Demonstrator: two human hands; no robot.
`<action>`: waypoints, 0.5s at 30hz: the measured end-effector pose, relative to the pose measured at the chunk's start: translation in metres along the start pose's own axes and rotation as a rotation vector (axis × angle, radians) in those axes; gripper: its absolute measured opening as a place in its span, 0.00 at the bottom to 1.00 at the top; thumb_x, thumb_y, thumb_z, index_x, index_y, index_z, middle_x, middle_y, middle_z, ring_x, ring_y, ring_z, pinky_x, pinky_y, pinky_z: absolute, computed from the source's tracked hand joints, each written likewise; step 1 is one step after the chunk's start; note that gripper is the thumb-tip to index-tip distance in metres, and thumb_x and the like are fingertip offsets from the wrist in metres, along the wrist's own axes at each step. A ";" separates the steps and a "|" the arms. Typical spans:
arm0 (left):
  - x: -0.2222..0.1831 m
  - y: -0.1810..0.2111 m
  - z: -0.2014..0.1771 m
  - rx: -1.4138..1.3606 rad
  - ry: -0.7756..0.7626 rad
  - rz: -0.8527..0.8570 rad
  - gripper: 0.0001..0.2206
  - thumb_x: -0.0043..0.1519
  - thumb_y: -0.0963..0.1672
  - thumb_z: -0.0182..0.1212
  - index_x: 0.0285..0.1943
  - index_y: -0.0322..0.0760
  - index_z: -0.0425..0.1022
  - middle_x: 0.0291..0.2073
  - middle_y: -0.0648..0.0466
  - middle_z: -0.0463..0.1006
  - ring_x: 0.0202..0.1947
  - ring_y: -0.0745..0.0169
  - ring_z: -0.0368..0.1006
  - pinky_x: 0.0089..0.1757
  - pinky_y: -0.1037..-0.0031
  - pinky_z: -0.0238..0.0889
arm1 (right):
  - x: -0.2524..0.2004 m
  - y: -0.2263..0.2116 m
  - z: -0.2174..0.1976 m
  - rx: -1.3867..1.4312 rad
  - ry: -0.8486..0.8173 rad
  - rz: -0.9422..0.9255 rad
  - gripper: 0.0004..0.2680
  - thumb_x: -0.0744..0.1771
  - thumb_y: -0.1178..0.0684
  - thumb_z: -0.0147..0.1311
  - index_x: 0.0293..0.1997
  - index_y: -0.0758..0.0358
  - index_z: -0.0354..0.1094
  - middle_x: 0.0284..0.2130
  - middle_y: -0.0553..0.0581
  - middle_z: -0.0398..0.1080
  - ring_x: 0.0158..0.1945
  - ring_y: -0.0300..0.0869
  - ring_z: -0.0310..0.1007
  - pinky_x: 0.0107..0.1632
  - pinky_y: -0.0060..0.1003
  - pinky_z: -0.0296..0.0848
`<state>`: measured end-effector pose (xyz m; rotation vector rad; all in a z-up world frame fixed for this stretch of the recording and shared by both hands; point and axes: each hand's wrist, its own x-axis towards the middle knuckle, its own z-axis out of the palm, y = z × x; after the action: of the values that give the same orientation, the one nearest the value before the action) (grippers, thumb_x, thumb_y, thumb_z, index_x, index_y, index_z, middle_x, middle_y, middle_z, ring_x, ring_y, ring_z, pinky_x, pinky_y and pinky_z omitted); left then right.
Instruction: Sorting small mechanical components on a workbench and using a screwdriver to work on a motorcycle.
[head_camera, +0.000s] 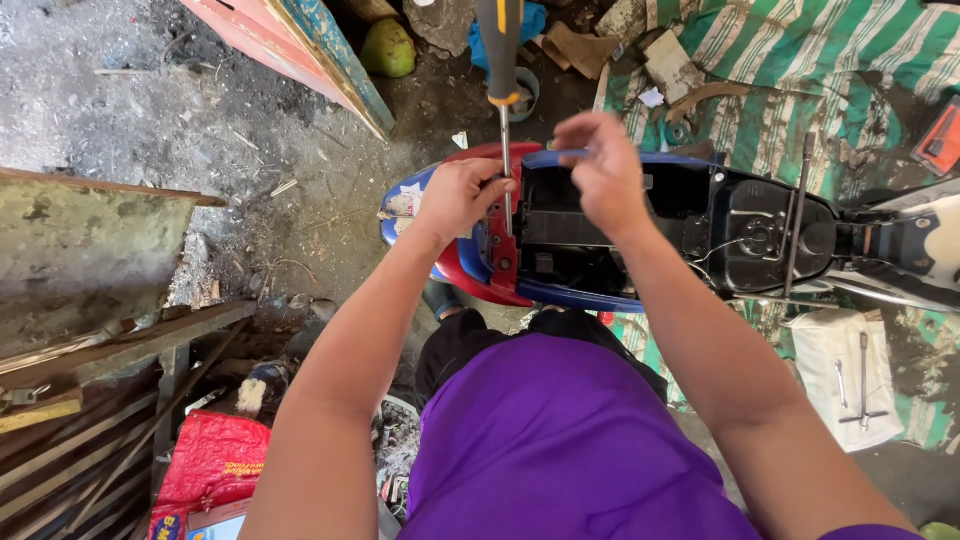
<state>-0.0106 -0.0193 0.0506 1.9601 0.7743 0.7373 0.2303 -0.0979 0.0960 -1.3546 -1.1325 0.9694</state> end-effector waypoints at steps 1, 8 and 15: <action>0.002 -0.005 0.003 -0.001 0.000 0.000 0.10 0.72 0.49 0.70 0.49 0.40 0.87 0.39 0.44 0.88 0.38 0.34 0.84 0.38 0.52 0.80 | -0.003 0.027 -0.002 -0.001 0.001 0.000 0.23 0.61 0.71 0.39 0.60 0.61 0.70 0.49 0.56 0.74 0.55 0.44 0.77 0.60 0.39 0.81; -0.001 -0.025 0.013 -0.010 0.050 -0.054 0.11 0.71 0.50 0.72 0.48 0.40 0.87 0.36 0.46 0.87 0.40 0.38 0.85 0.40 0.58 0.79 | -0.044 0.173 -0.005 -0.275 0.096 0.532 0.16 0.65 0.67 0.53 0.56 0.57 0.78 0.47 0.59 0.80 0.50 0.45 0.83 0.49 0.40 0.85; -0.002 -0.021 0.011 -0.017 0.062 -0.033 0.09 0.72 0.46 0.72 0.49 0.36 0.86 0.32 0.43 0.84 0.38 0.34 0.84 0.40 0.58 0.77 | -0.069 0.175 -0.038 -0.231 0.192 0.519 0.12 0.65 0.69 0.48 0.48 0.65 0.77 0.37 0.64 0.80 0.34 0.44 0.83 0.34 0.35 0.86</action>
<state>-0.0083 -0.0173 0.0266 1.9123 0.8331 0.7849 0.2703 -0.1691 -0.0773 -1.9441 -0.7750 1.0622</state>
